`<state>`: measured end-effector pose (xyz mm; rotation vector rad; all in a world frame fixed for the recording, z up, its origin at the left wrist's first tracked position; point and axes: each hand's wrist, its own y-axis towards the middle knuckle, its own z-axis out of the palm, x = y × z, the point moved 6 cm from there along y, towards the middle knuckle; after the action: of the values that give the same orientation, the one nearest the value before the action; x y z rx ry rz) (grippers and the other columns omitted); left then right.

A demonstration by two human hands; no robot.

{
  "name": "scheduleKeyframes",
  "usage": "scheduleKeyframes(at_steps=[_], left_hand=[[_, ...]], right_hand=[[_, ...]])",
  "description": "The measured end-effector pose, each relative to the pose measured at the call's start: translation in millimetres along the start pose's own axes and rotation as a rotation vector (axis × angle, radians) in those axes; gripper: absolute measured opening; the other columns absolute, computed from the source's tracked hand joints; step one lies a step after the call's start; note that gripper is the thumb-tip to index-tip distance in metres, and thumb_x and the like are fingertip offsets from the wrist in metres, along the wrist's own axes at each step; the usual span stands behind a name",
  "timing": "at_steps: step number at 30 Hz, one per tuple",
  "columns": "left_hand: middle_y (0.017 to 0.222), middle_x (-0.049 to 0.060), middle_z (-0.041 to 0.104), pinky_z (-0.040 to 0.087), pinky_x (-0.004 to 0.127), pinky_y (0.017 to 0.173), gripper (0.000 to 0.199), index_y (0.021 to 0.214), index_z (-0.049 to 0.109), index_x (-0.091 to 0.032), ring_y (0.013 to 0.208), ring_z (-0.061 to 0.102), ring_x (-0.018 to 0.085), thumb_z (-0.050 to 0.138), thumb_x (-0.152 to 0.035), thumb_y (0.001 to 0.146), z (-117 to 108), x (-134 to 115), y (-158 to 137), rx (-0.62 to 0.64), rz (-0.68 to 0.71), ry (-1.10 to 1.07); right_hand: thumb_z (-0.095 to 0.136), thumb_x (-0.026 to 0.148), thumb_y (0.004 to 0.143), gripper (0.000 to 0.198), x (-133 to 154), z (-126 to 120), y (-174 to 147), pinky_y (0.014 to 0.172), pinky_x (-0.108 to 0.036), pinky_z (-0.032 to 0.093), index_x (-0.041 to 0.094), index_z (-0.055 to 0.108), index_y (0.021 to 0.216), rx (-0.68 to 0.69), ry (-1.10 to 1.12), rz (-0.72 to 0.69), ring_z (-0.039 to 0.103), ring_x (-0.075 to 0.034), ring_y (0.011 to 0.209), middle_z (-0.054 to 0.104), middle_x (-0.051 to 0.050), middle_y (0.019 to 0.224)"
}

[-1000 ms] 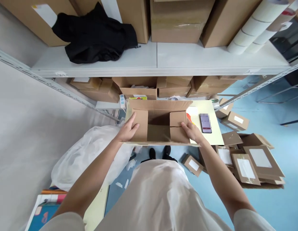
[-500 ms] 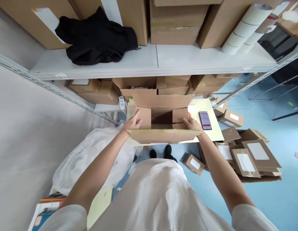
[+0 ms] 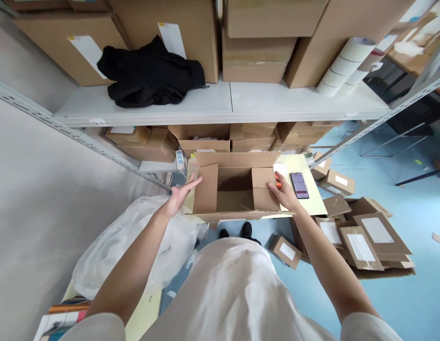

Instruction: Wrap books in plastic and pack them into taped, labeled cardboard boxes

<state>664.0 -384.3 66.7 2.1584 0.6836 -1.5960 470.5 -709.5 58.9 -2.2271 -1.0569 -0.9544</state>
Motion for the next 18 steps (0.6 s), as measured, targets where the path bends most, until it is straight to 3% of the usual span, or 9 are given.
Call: scheduleKeyframes(at_steps=[4,6,8,10,12,15,18], left_hand=[[0.154,0.015,0.031,0.014,0.054,0.117,0.111,0.135,0.054,-0.018,0.143,0.023,0.039,0.035,-0.095,0.058,-7.6,-26.1,-28.9,0.087,0.149,0.036],[0.153,0.016,0.034,0.019,0.055,0.115,0.096,0.133,0.056,-0.02,0.141,0.028,0.04,0.059,-0.083,0.059,-10.8,-23.4,-38.0,0.055,0.125,0.13],[0.147,0.017,0.043,0.027,0.051,0.113,0.077,0.126,0.061,-0.02,0.137,0.037,0.037,0.065,-0.07,0.068,-11.4,-13.5,-41.0,-0.043,0.086,0.158],[0.136,0.018,0.054,0.034,0.047,0.11,0.061,0.114,0.068,-0.018,0.13,0.047,0.033,0.058,-0.065,0.078,-7.0,-2.3,-37.6,-0.156,0.067,0.114],[0.122,0.016,0.063,0.042,0.044,0.104,0.055,0.105,0.069,-0.017,0.119,0.057,0.029,0.051,-0.064,0.083,-0.7,8.0,-29.0,-0.278,0.039,0.062],[0.104,0.012,0.068,0.051,0.04,0.089,0.051,0.108,0.061,-0.016,0.097,0.066,0.023,0.057,-0.058,0.08,4.7,20.0,-13.3,-0.452,-0.056,0.015],[0.104,0.012,0.066,0.054,0.037,0.079,0.056,0.116,0.054,-0.016,0.084,0.067,0.02,0.066,-0.049,0.074,4.3,25.2,-1.0,-0.525,-0.133,0.059]], right_hand=[[0.043,0.07,0.084,0.077,-9.6,-19.4,-16.2,0.103,-0.047,0.043,0.03,0.031,0.148,0.134,0.277,0.014,0.046,-0.029,0.132,0.033,-0.007,0.155],[0.036,0.075,0.083,0.073,-12.1,-31.4,-32.9,0.106,-0.049,0.039,0.036,0.039,0.144,0.215,0.375,-0.051,0.036,-0.03,0.139,0.032,-0.002,0.156],[0.033,0.082,0.077,0.08,-12.6,-38.3,-48.7,0.106,-0.052,0.038,0.035,0.044,0.141,0.245,0.411,-0.142,0.031,-0.032,0.141,0.032,-0.002,0.156],[0.04,0.084,0.072,0.083,-11.9,-36.9,-56.1,0.104,-0.05,0.041,0.031,0.053,0.134,0.189,0.369,-0.202,0.031,-0.034,0.141,0.033,-0.006,0.155],[0.047,0.079,0.074,0.074,-11.5,-27.8,-52.6,0.098,-0.047,0.046,0.026,0.061,0.124,0.085,0.338,-0.178,0.041,-0.034,0.134,0.043,-0.01,0.148],[0.051,0.073,0.077,0.064,-15.3,-13.7,-35.3,0.083,-0.041,0.054,0.021,0.061,0.113,-0.113,0.363,-0.039,0.063,-0.029,0.107,0.065,-0.014,0.119],[0.066,0.067,0.069,0.069,-18.7,-10.1,-17.5,0.076,-0.041,0.056,0.018,0.055,0.116,-0.221,0.291,0.012,0.066,-0.025,0.089,0.065,-0.013,0.107]])
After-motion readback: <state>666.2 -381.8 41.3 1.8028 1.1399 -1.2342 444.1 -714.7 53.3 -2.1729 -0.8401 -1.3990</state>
